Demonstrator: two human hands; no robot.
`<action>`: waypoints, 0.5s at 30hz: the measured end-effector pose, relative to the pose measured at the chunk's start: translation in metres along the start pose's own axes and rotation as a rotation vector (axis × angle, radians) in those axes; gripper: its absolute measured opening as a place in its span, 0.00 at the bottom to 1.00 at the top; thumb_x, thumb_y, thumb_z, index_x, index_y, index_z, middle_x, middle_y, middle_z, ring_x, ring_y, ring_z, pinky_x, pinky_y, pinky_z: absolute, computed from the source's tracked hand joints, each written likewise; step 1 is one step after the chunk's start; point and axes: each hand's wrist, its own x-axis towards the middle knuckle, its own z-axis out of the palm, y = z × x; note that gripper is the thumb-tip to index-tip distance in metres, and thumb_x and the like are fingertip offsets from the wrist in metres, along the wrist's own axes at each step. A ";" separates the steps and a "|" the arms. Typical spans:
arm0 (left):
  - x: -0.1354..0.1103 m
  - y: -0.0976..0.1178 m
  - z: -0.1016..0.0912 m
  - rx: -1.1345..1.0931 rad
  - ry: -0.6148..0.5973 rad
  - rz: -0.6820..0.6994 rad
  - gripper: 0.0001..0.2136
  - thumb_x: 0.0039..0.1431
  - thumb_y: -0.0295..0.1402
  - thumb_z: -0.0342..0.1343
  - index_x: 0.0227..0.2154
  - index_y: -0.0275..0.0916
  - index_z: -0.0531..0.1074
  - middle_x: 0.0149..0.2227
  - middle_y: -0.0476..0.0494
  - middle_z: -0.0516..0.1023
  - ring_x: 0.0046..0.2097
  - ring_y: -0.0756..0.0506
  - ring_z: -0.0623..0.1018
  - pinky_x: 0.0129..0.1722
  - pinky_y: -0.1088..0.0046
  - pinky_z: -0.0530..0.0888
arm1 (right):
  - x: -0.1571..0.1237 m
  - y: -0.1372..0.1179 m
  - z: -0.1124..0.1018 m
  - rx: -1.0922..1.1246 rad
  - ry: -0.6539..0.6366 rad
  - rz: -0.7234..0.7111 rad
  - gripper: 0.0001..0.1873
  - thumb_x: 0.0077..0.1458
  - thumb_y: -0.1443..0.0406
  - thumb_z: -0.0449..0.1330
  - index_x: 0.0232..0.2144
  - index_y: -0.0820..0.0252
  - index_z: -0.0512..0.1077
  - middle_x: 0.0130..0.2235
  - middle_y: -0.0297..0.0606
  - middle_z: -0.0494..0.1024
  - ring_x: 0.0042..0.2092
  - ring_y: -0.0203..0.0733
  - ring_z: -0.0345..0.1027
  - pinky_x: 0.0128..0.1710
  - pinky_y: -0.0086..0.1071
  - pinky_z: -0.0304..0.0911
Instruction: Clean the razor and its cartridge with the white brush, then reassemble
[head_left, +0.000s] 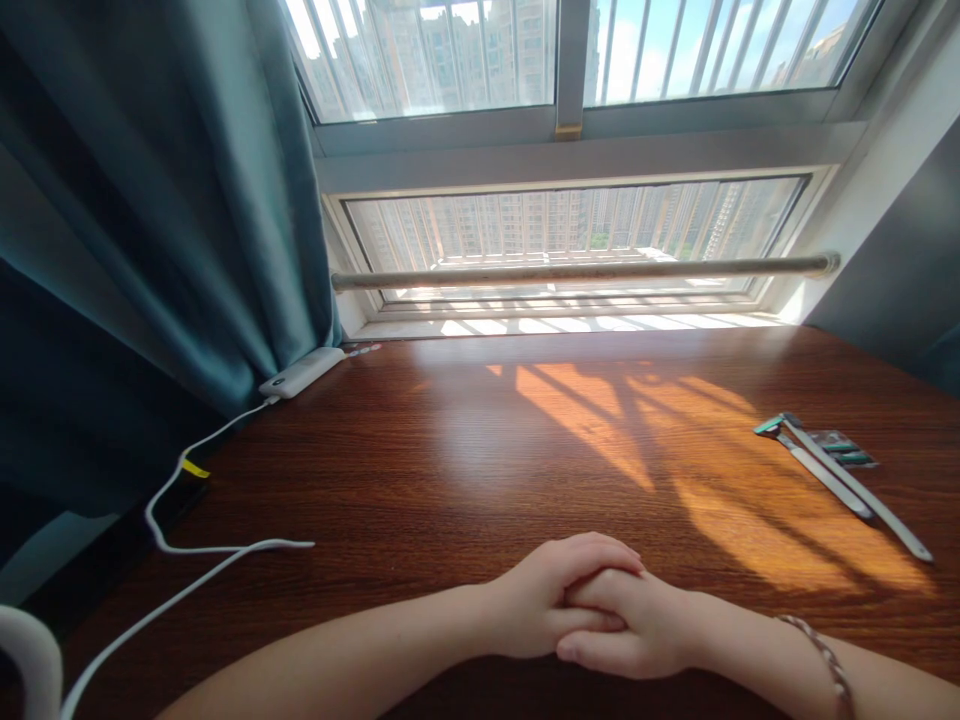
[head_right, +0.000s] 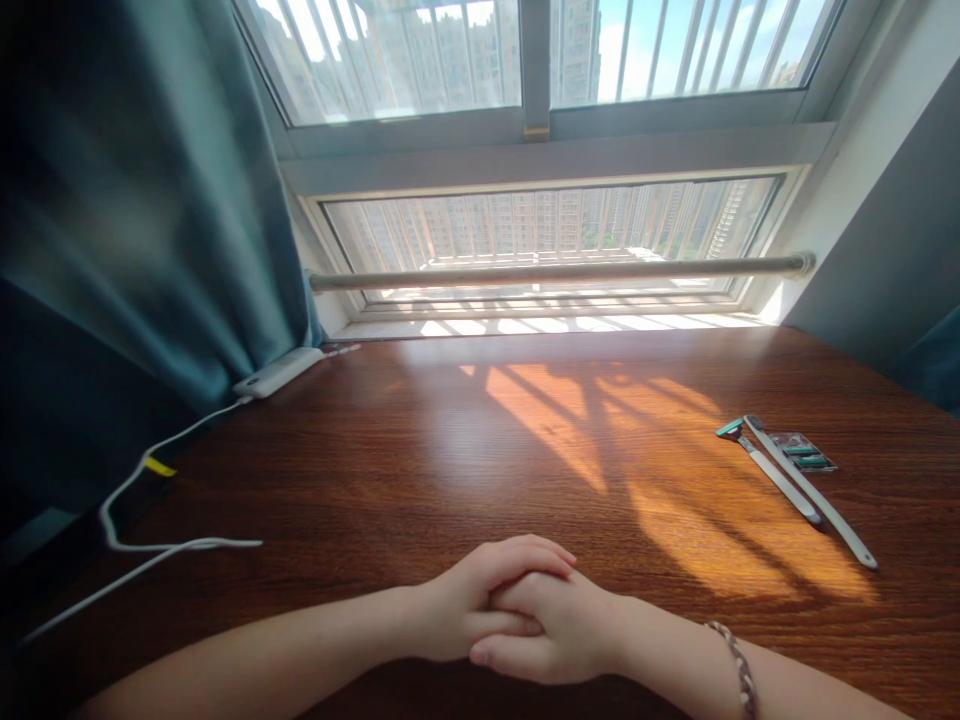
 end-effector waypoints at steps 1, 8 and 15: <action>0.000 0.000 0.000 0.001 0.001 -0.001 0.20 0.51 0.31 0.56 0.48 0.35 0.64 0.48 0.36 0.69 0.49 0.43 0.69 0.48 0.67 0.66 | 0.000 0.000 0.000 0.001 0.002 0.003 0.22 0.48 0.54 0.54 0.36 0.68 0.73 0.29 0.42 0.74 0.32 0.41 0.68 0.32 0.29 0.66; 0.000 0.002 0.000 0.013 -0.008 -0.001 0.19 0.52 0.32 0.55 0.48 0.37 0.64 0.48 0.37 0.69 0.49 0.42 0.69 0.48 0.66 0.66 | 0.001 0.000 0.000 0.014 0.010 -0.008 0.22 0.49 0.54 0.54 0.36 0.67 0.73 0.31 0.44 0.75 0.33 0.43 0.69 0.34 0.30 0.66; 0.000 0.000 0.000 0.014 -0.008 0.005 0.19 0.52 0.31 0.56 0.48 0.36 0.65 0.48 0.37 0.69 0.49 0.43 0.69 0.49 0.67 0.66 | 0.001 0.002 0.000 0.008 0.017 -0.027 0.21 0.49 0.55 0.55 0.36 0.66 0.73 0.30 0.42 0.75 0.33 0.41 0.68 0.33 0.29 0.66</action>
